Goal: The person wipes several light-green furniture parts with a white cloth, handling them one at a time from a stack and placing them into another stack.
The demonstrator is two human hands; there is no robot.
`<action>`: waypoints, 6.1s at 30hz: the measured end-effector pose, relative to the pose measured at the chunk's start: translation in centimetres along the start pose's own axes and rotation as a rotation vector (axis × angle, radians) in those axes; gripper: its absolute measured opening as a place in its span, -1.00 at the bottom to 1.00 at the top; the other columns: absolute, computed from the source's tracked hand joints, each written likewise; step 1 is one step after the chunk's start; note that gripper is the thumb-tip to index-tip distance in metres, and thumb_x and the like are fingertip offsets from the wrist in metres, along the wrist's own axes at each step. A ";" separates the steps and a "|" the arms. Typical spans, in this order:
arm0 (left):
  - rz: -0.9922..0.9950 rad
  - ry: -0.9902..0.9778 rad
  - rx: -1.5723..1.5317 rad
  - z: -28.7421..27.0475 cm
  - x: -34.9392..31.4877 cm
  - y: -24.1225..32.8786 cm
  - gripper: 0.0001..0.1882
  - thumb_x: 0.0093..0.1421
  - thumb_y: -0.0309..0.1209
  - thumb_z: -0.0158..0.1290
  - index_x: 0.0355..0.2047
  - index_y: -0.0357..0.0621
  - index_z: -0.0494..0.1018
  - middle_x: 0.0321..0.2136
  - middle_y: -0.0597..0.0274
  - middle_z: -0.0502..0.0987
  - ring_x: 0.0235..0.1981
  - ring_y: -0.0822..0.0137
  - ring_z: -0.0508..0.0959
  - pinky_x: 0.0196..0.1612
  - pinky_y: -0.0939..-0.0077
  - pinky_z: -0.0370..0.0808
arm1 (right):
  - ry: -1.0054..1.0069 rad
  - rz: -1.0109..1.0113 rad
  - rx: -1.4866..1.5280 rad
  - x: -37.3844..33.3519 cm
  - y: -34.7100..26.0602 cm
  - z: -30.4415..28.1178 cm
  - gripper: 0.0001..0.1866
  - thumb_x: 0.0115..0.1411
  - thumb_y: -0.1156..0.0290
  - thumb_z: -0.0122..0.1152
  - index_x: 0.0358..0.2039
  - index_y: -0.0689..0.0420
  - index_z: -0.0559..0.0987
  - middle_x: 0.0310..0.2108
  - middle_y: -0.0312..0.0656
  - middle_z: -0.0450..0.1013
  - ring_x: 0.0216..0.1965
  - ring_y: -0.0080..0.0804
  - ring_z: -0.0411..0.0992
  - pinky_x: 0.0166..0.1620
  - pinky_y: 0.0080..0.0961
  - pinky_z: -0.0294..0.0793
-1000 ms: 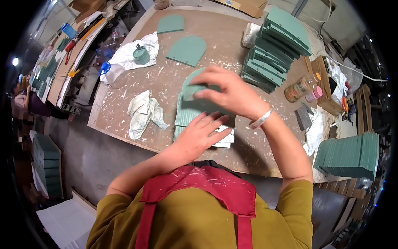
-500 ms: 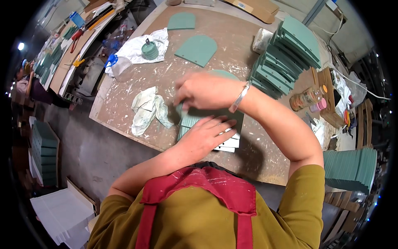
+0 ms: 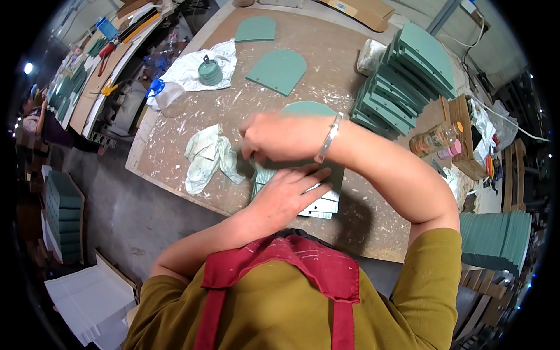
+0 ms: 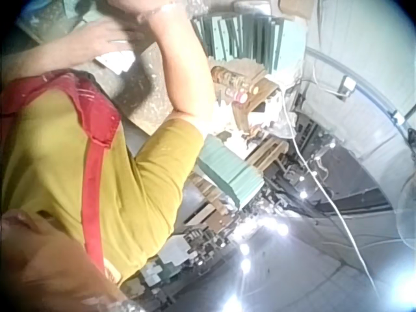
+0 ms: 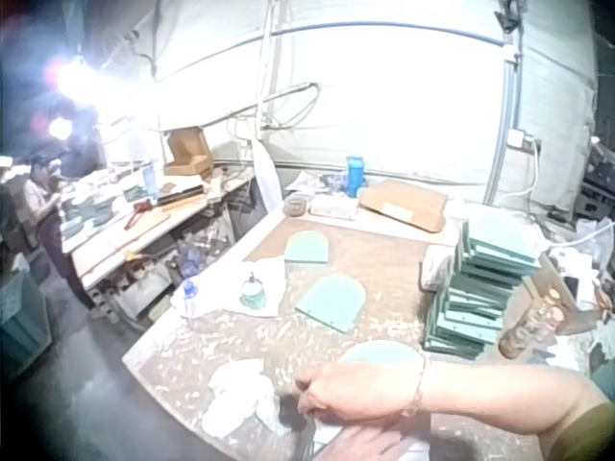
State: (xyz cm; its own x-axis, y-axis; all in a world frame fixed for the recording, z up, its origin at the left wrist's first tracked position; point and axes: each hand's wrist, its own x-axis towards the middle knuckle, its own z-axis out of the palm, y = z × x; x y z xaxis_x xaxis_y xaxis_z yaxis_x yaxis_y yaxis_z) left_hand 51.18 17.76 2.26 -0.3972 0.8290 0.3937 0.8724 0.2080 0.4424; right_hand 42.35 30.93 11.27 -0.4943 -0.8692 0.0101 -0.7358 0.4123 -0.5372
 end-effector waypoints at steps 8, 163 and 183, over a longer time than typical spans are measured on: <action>0.028 -0.048 0.049 -0.4 0.2 -0.2 -0.52 0.13 -0.48 -0.04 0.12 -0.14 0.41 0.24 0.13 0.36 0.25 0.13 0.34 0.20 0.24 0.32 | -0.095 0.053 0.095 -0.5 0.9 -0.7 -0.78 0.11 0.51 0.29 -0.19 0.20 0.67 -0.24 -0.11 0.49 -0.13 -0.14 0.49 -0.11 -0.32 0.48; 0.275 -0.247 0.511 -4.3 5.5 -5.0 -0.39 0.25 0.06 0.04 0.23 0.07 0.38 0.11 -0.14 0.40 0.04 -0.04 0.44 0.07 0.12 0.35 | 1.538 1.110 -0.360 -7.4 -16.8 19.3 -0.65 0.06 0.43 0.38 -0.13 0.21 0.56 -0.23 -0.04 0.40 -0.26 -0.11 0.44 -0.19 -0.29 0.45; 0.106 -0.353 0.054 -7.4 5.9 -7.1 -0.39 0.26 -0.03 0.07 0.24 -0.02 0.35 0.22 -0.16 0.34 0.20 -0.19 0.36 0.23 0.03 0.30 | 1.490 0.911 -0.095 -4.8 -18.0 19.2 -0.66 0.13 0.36 0.35 -0.10 0.20 0.57 -0.17 -0.09 0.49 -0.20 -0.24 0.48 -0.08 -0.43 0.47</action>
State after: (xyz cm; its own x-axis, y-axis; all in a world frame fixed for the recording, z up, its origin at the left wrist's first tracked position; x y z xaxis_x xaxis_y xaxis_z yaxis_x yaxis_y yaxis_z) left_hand 40.53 17.32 7.44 -0.1892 0.9734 0.1289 0.9211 0.1305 0.3668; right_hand 66.89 22.40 4.67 -0.6546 0.5781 0.4871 -0.0007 0.6439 -0.7651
